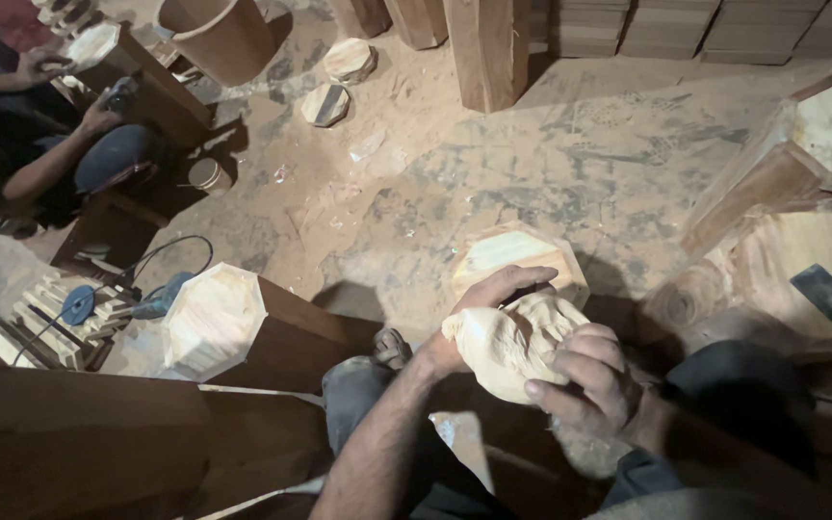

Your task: The person is smoothing a hexagonal wooden piece using a sanding block. They then open a plastic bag, take out a putty-like substance, and apply it to the edges of the wooden piece with a small tool.

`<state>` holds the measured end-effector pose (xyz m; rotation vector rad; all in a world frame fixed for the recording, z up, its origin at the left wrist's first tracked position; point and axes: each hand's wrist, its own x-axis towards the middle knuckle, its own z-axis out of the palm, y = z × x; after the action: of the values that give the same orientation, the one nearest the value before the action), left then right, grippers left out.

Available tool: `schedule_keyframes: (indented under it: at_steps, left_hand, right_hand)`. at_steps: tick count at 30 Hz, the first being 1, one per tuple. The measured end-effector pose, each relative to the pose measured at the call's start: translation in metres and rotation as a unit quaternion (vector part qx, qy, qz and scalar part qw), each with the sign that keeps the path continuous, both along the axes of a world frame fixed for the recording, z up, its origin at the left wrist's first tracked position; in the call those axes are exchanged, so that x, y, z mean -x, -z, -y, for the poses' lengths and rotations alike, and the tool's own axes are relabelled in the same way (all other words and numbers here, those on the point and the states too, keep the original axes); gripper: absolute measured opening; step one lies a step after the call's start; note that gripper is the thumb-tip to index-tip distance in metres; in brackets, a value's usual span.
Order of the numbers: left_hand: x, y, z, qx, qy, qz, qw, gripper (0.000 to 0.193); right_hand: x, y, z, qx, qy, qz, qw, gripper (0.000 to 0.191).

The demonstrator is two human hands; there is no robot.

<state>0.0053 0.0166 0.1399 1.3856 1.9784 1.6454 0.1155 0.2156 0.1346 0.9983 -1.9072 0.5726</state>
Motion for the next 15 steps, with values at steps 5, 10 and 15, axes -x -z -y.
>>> schedule_keyframes:
  at_steps: [5,10,15]
  left_hand:
    - [-0.008,0.003,-0.002,-0.073,0.039,0.134,0.988,0.082]
    - [-0.002,0.002,-0.002,-0.141,0.118,0.298,0.937,0.096]
    - [-0.004,0.005,-0.012,-0.219,0.152,0.393,0.880,0.109]
  right_hand:
    - [0.006,0.015,0.016,0.231,0.042,0.172,0.957,0.062]
    - [0.013,0.020,0.020,0.425,-0.048,0.409,0.806,0.068]
    - [0.017,0.018,0.009,0.476,-0.105,0.435,0.757,0.090]
